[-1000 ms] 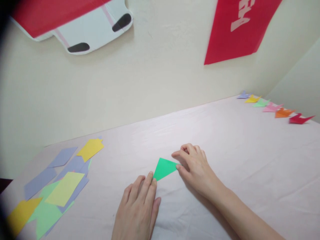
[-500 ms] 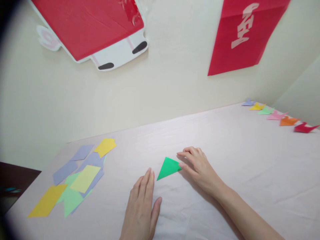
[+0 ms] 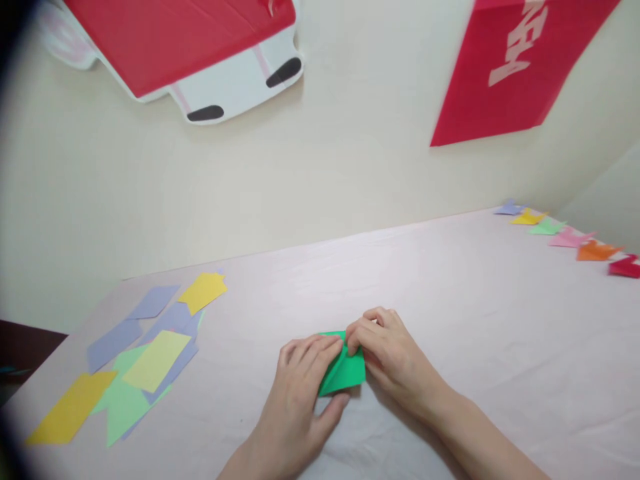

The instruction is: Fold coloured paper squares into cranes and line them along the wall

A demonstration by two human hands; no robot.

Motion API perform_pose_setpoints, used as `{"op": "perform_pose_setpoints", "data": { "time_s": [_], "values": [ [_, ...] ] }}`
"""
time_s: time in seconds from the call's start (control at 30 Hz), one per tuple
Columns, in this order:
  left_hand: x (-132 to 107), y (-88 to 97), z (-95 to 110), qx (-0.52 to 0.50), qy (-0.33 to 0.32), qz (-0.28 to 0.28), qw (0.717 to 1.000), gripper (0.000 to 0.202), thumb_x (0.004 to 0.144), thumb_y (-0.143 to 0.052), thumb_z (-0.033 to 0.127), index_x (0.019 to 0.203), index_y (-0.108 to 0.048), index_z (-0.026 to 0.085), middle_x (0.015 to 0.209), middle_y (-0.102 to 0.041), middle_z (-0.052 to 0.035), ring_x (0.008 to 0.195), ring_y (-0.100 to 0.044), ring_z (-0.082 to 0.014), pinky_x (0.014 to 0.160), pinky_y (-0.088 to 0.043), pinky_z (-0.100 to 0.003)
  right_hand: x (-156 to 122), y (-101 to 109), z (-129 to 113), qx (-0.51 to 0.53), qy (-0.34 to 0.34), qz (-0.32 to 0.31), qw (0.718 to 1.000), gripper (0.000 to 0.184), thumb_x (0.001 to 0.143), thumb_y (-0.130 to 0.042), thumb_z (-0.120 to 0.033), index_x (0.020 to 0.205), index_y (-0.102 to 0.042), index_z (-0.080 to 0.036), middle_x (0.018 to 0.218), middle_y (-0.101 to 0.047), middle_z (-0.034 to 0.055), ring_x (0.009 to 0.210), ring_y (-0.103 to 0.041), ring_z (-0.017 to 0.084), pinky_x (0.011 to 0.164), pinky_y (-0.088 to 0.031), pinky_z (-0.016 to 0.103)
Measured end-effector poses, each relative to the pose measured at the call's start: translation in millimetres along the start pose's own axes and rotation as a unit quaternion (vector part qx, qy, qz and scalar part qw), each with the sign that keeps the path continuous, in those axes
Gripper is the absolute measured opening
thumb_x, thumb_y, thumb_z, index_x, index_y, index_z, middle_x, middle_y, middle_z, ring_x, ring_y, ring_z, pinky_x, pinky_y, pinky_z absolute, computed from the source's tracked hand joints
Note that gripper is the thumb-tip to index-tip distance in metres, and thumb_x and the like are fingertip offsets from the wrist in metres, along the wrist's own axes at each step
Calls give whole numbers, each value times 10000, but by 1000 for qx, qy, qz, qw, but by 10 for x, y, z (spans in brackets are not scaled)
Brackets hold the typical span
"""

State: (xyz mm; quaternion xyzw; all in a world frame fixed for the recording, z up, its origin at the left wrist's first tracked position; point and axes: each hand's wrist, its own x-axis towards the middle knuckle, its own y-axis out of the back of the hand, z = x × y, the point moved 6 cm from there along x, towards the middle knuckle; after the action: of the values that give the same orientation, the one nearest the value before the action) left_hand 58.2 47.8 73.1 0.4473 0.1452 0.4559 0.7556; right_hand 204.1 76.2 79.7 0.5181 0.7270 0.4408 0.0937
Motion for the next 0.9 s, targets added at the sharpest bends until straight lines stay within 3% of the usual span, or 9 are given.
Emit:
{"op": "perform_pose_setpoints", "data": {
  "time_s": [0.2, 0.37, 0.47, 0.53, 0.6, 0.73, 0.9],
  "values": [
    [16, -22, 18, 67, 4, -20, 998, 422, 893, -552, 195, 1312, -513, 223, 1384, -543, -62, 1246, -473, -247, 1033, -361, -449, -33, 42, 124, -28, -9, -30, 999, 211, 860, -439, -60, 852, -560, -233, 1072, -730, 53, 995, -635, 217, 853, -434, 394],
    [75, -14, 121, 129, 3, 0, 992, 272, 926, -513, 221, 1188, -586, 209, 1178, -644, -54, 1023, -571, -238, 950, -398, -452, -35, 6, -200, -157, 50, -54, 985, 421, 712, -490, 0, 1046, -636, -212, 1202, -692, 75, 1221, -528, 303, 948, -371, 468],
    [70, -24, 137, 136, 7, 21, 990, 213, 944, -507, 278, 1113, -614, 204, 1163, -656, -56, 1056, -580, -251, 960, -398, -458, -25, -27, -267, -210, 68, -53, 974, 320, 789, -518, -14, 969, -694, -212, 1082, -728, 67, 1019, -601, 288, 844, -431, 432],
    [60, -40, 130, 133, 1, 22, 991, 285, 929, -557, 351, 1164, -593, 195, 1284, -610, -79, 1199, -526, -280, 1007, -380, -467, -26, -33, -183, -195, 79, -73, 975, 245, 866, -545, -74, 950, -713, -230, 962, -740, 45, 851, -616, 243, 743, -456, 385],
    [54, -60, 110, 129, 1, 8, 992, 385, 898, -614, 410, 1205, -565, 183, 1357, -564, -96, 1271, -476, -297, 1024, -380, -474, -40, 0, -57, -154, 98, -90, 979, 245, 902, -538, -100, 980, -722, -242, 977, -742, 36, 827, -633, 210, 735, -462, 364],
    [51, -79, 67, 127, 32, -14, 991, 244, 910, -603, 255, 1142, -573, 185, 1222, -617, -78, 1109, -560, -273, 925, -457, -459, -57, 168, 143, -144, 73, -72, 984, 302, 898, -499, -85, 989, -726, -262, 1078, -741, 42, 992, -640, 237, 831, -444, 418],
    [56, -98, 68, 119, 43, 0, 992, 225, 906, -550, 116, 1126, -580, 155, 1089, -630, -86, 980, -578, -270, 836, -509, -448, -90, 170, 57, -136, 45, -128, 981, 313, 809, -533, -75, 1021, -712, -221, 1164, -694, 85, 993, -602, 279, 806, -490, 432]
  ]
}}
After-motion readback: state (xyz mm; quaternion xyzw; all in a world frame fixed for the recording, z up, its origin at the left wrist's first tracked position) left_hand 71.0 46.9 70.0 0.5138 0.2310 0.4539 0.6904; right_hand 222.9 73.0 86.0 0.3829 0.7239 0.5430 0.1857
